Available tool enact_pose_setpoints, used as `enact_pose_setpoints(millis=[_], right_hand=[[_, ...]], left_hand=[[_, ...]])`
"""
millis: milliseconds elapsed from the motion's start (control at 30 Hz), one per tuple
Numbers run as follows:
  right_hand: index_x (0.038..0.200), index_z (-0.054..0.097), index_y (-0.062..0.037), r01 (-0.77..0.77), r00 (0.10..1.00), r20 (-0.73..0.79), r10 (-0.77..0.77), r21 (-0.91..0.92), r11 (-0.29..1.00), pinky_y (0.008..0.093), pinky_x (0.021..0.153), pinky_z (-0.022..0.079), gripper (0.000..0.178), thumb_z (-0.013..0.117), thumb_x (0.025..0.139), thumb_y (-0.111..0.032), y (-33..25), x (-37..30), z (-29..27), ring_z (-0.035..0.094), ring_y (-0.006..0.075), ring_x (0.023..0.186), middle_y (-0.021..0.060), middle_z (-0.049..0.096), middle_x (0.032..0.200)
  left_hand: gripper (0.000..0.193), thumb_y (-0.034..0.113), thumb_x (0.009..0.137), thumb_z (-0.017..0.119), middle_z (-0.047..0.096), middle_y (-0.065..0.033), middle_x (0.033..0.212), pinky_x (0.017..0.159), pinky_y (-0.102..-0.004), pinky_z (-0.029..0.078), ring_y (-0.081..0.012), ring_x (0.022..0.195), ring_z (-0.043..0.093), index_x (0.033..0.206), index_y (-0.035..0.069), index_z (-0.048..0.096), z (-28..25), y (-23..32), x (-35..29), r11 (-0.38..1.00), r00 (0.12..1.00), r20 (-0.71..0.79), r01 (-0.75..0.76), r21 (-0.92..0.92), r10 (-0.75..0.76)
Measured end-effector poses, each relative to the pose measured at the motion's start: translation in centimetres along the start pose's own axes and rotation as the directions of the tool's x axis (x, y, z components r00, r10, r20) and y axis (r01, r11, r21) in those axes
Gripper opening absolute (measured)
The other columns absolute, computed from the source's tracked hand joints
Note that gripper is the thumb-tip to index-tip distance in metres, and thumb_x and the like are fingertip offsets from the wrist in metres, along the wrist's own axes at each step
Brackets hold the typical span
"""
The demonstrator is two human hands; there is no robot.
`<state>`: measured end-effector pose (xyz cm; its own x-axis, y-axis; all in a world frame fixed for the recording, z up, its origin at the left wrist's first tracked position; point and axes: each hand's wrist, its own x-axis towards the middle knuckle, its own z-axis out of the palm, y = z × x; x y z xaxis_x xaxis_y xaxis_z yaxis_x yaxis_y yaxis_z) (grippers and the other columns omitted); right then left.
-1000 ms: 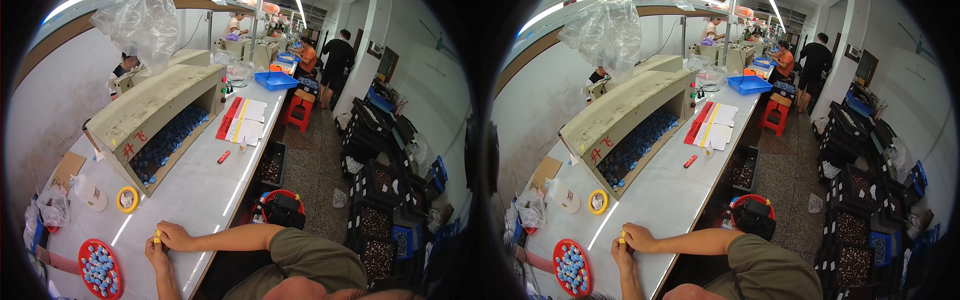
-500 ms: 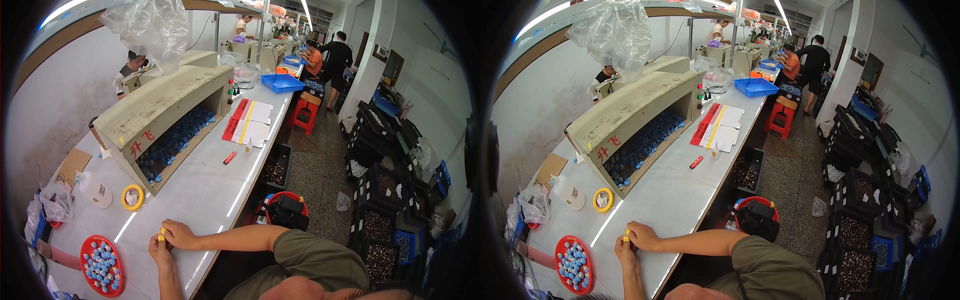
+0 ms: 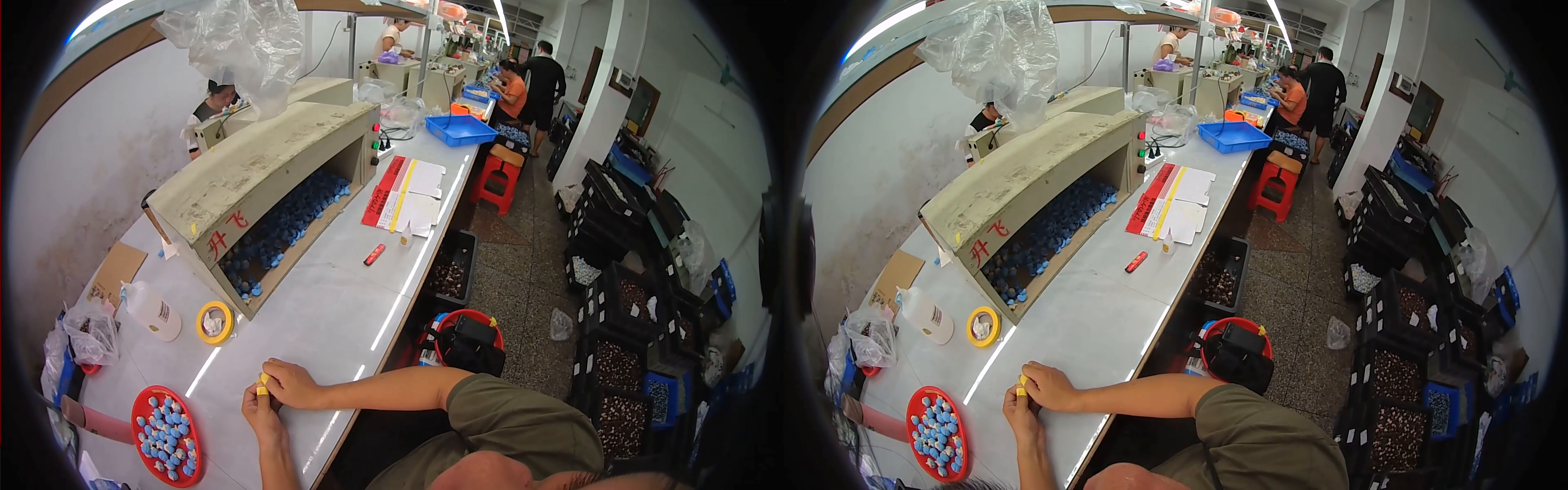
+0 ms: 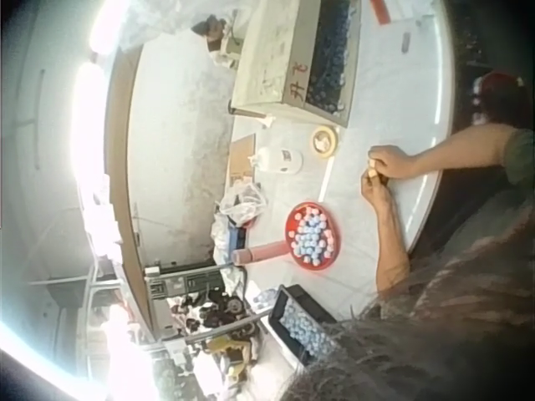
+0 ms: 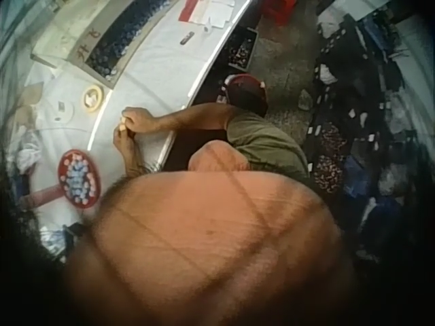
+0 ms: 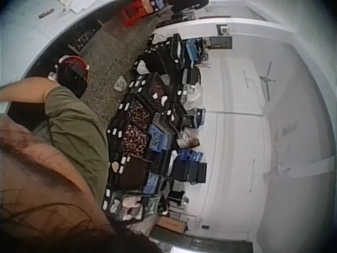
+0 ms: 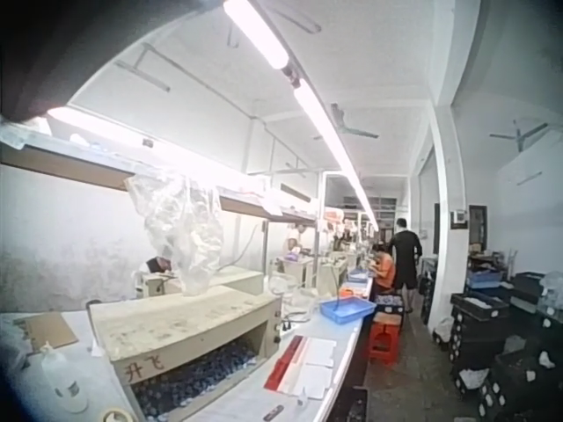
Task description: The person assembles small figurines by taking parts from a dispenser, applying glue with a squeeze bottle, and pressing the pieces together by hand before placing the finished figures onto a tray.
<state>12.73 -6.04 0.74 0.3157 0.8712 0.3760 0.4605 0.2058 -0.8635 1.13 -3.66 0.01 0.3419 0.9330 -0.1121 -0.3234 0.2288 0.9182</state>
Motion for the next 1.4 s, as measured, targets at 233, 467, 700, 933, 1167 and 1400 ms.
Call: enact_pose_setpoints(millis=[233,467,700,933,1167,1400], right_hand=[[0.084,0.047,-0.0020,0.002,1.000,0.000,-0.002,0.002,1.000,0.0418,0.062,0.044,0.012,0.049,0.086,-0.014,0.1,0.0,0.1,0.054,0.0361,0.075,0.0140,0.054,0.085],[0.083,0.045,-0.0015,0.013,1.000,-0.018,-0.012,0.044,0.999,0.0419,0.061,0.042,0.010,0.048,0.085,-0.011,-0.3,0.1,-0.1,0.052,0.0367,0.073,0.0148,0.053,0.083],[0.083,0.045,-0.0014,0.017,1.000,-0.024,-0.016,0.044,0.999,0.0418,0.062,0.042,0.010,0.048,0.085,-0.010,-0.2,0.1,0.0,0.052,0.0366,0.072,0.0150,0.052,0.082],[0.083,0.046,-0.0018,0.005,1.000,-0.014,-0.005,0.049,0.999,0.0442,0.063,0.043,0.012,0.048,0.087,-0.013,-0.1,0.3,0.0,0.053,0.0377,0.074,0.0157,0.054,0.083],[0.098,0.050,-0.0012,-0.152,0.988,0.057,0.142,0.254,0.955,0.0382,0.061,0.046,0.016,0.052,0.088,-0.013,0.4,0.9,0.1,0.057,0.0264,0.067,0.0134,0.059,0.078],[0.103,0.050,-0.0038,-0.312,0.921,0.367,0.133,0.488,0.815,0.0255,0.053,0.044,0.014,0.051,0.089,-0.007,1.1,3.1,2.3,0.051,0.0089,0.061,0.0028,0.055,0.076]], left_hand=[[0.019,0.020,0.097,0.051,0.061,-0.0069,0.093,0.070,-0.0274,0.054,-0.0143,0.078,0.062,0.100,0.002,0.055,0.4,0.4,-0.2,0.999,0.999,-0.038,0.030,-0.020,-0.031],[0.017,0.018,0.096,0.052,0.061,-0.0065,0.093,0.070,-0.0274,0.053,-0.0141,0.078,0.062,0.099,0.002,0.056,0.0,0.0,0.0,1.000,1.000,-0.005,-0.007,-0.017,0.007],[0.014,0.015,0.096,0.052,0.061,-0.0061,0.092,0.070,-0.0280,0.053,-0.0138,0.079,0.061,0.097,0.002,0.056,0.4,0.1,-0.1,1.000,0.999,-0.043,-0.011,-0.015,0.010],[0.014,0.015,0.096,0.052,0.061,-0.0061,0.092,0.071,-0.0280,0.053,-0.0135,0.079,0.061,0.098,0.002,0.056,0.4,0.3,0.0,0.999,0.999,-0.023,-0.033,-0.002,0.033],[0.021,0.018,0.096,0.053,0.059,-0.0082,0.100,0.075,-0.0287,0.053,-0.0148,0.087,0.061,0.105,-0.001,0.053,0.9,0.9,0.4,0.985,0.975,-0.147,-0.154,0.084,0.165],[0.023,0.015,0.094,0.056,0.058,-0.0107,0.106,0.081,-0.0305,0.054,-0.0178,0.095,0.061,0.109,-0.002,0.051,-1.2,1.9,0.4,0.993,0.971,-0.223,-0.103,-0.052,0.089]])
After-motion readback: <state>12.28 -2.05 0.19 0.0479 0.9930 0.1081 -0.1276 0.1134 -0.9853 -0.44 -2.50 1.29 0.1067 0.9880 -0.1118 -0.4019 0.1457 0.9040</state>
